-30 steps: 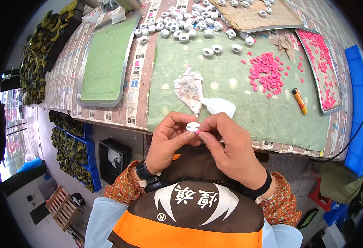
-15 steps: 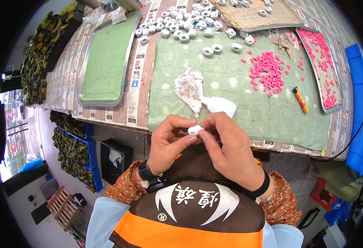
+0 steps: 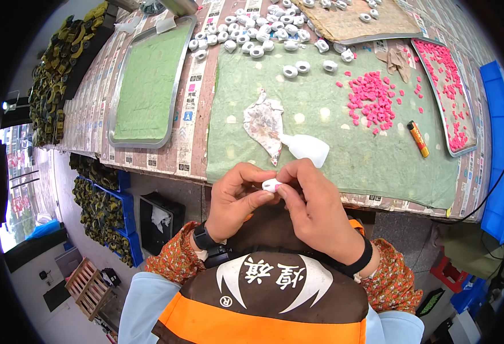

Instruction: Gluing small pink decorative pieces onto white plastic components at a factory workbench.

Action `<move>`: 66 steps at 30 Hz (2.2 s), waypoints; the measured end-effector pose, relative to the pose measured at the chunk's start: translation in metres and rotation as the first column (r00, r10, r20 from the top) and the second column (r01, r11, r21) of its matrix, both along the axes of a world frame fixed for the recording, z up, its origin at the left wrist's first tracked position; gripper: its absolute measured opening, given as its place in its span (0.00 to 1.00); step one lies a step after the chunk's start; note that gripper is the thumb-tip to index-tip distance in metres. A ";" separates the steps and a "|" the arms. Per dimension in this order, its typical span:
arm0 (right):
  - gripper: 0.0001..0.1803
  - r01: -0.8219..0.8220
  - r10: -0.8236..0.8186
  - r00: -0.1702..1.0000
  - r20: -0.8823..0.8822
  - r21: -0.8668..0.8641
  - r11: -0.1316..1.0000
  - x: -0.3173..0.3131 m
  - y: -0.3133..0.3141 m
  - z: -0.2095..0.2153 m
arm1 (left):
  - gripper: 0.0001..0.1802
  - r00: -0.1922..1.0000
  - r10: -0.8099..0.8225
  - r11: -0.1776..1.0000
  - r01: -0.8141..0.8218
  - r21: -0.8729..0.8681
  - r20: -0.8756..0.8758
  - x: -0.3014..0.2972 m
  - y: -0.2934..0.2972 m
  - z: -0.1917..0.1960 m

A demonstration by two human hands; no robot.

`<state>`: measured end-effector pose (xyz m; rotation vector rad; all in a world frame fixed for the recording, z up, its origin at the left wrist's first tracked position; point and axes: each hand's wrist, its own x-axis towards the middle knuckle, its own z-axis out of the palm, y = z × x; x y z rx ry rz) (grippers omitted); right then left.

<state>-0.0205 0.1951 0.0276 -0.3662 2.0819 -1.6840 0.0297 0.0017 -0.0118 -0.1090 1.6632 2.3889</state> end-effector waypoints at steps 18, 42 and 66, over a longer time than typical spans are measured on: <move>0.06 0.020 0.015 0.958 0.288 -0.119 0.993 -0.011 0.000 0.002 | 0.16 0.970 -0.026 0.980 -0.023 0.198 0.242 -0.001 -0.001 -0.001; 0.08 0.109 0.099 0.816 0.570 -0.321 0.941 -0.021 0.003 -0.013 | 0.14 0.967 -0.028 0.984 -0.017 0.176 0.253 -0.001 -0.005 -0.003; 0.07 0.179 -0.100 0.923 0.372 -0.184 0.966 -0.024 0.020 0.002 | 0.14 0.925 0.357 0.833 -0.379 -0.403 -0.132 -0.065 -0.125 0.040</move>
